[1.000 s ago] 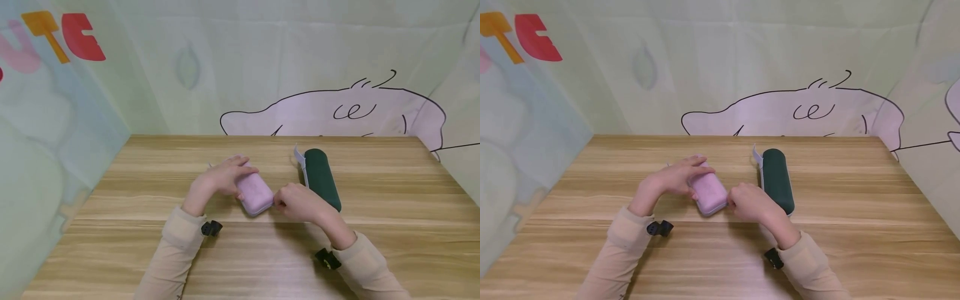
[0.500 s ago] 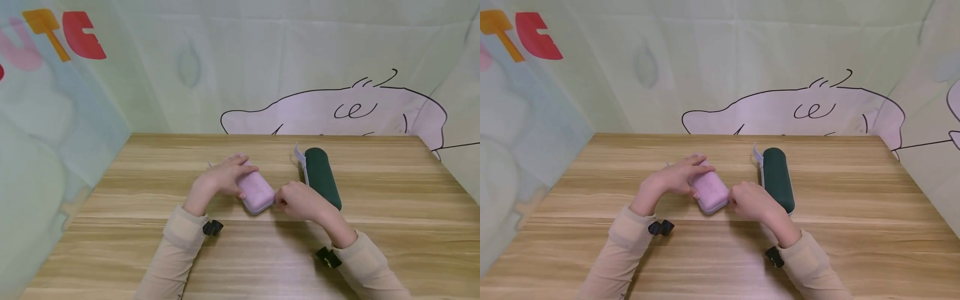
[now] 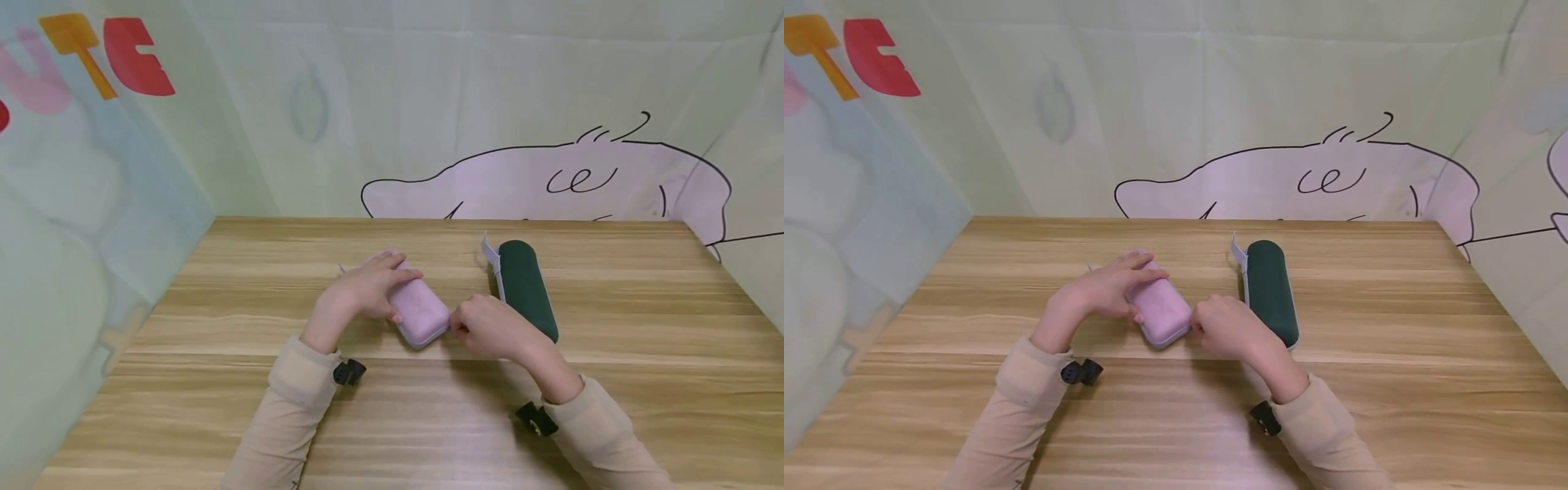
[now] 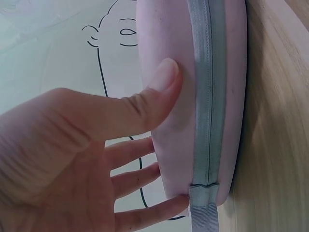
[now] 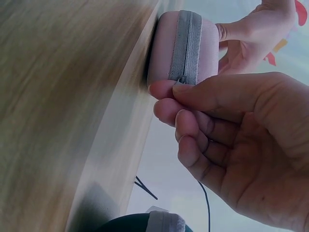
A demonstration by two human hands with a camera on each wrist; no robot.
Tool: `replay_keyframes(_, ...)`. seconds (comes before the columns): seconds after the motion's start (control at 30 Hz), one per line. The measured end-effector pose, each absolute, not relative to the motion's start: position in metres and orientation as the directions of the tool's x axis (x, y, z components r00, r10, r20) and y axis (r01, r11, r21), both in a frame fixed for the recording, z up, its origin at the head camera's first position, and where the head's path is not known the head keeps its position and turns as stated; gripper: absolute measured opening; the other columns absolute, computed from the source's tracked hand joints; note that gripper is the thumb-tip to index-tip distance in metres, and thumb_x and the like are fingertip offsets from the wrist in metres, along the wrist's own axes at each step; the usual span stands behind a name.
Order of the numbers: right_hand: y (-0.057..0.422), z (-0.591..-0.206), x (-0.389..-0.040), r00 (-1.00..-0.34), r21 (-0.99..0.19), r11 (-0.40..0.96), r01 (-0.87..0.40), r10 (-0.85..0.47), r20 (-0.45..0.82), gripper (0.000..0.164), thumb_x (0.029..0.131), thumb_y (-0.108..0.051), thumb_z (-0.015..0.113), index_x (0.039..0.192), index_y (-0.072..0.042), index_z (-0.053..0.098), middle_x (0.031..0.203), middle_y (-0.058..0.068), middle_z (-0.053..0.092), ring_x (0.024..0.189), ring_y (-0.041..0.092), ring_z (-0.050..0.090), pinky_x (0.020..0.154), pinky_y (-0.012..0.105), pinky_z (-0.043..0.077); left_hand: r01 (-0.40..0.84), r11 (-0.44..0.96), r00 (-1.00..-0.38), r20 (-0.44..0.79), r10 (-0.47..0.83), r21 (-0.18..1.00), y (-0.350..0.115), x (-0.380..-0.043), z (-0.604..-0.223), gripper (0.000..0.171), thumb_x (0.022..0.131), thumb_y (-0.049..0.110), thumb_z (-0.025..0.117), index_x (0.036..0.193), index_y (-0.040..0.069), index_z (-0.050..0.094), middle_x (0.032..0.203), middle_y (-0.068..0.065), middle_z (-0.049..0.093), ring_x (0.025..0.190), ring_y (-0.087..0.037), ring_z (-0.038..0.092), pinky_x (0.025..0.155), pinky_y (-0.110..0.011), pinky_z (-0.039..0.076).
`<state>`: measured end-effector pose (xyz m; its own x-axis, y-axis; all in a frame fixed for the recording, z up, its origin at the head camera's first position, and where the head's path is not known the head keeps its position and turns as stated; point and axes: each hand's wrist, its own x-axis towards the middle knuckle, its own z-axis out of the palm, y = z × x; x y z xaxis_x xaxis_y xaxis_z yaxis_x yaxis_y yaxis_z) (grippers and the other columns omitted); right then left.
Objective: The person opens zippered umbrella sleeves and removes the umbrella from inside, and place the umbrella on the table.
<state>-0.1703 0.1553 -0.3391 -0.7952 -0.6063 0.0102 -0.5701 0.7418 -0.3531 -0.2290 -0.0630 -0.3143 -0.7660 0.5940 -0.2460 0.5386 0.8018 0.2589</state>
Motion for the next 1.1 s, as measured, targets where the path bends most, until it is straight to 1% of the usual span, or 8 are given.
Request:
replay_keyframes(0.37, 0.1551, -0.3389, -0.1699, -0.800, -0.358, 0.749, -0.557, -0.600, -0.011, 0.042, 0.078, 0.004, 0.058, 0.053, -0.020, 0.035, 0.055, -0.010, 0.022, 0.053, 0.004, 0.021, 0.049, 0.019, 0.016, 0.522, 0.816, -0.777, -0.257, 0.575, 0.247, -0.0605, -0.2281, -0.3140, 0.079, 0.075, 0.027, 0.081, 0.145, 0.023, 0.044, 0.160, -0.014, 0.023, 0.149, -0.034, 0.014, 0.117, -0.052, 0.023)
replay_keyframes(0.67, 0.1552, -0.3398, -0.1700, -0.798, -0.358, 0.746, -0.562, -0.602, -0.001, 0.042, 0.077, 0.006, 0.057, 0.053, -0.020, 0.034, 0.056, -0.010, 0.021, 0.053, 0.004, 0.020, 0.049, 0.019, 0.016, 0.533, 0.814, -0.776, -0.250, 0.579, 0.230, -0.0592, -0.2292, -0.3155, 0.080, 0.075, 0.028, 0.081, 0.145, 0.021, 0.044, 0.159, -0.015, 0.024, 0.149, -0.035, 0.016, 0.119, -0.051, 0.020)
replay_keyframes(1.1, 0.1538, -0.3397, -0.1696, -0.800, -0.355, 0.748, -0.561, -0.599, 0.002, 0.041, 0.078, 0.007, 0.057, 0.053, -0.018, 0.036, 0.057, -0.010, 0.021, 0.054, 0.004, 0.020, 0.049, 0.019, 0.016, 0.536, 0.817, -0.782, -0.239, 0.575, 0.211, -0.0587, -0.2269, -0.3139, 0.079, 0.074, 0.029, 0.081, 0.144, 0.021, 0.045, 0.158, -0.016, 0.027, 0.148, -0.037, 0.019, 0.119, -0.050, 0.020)
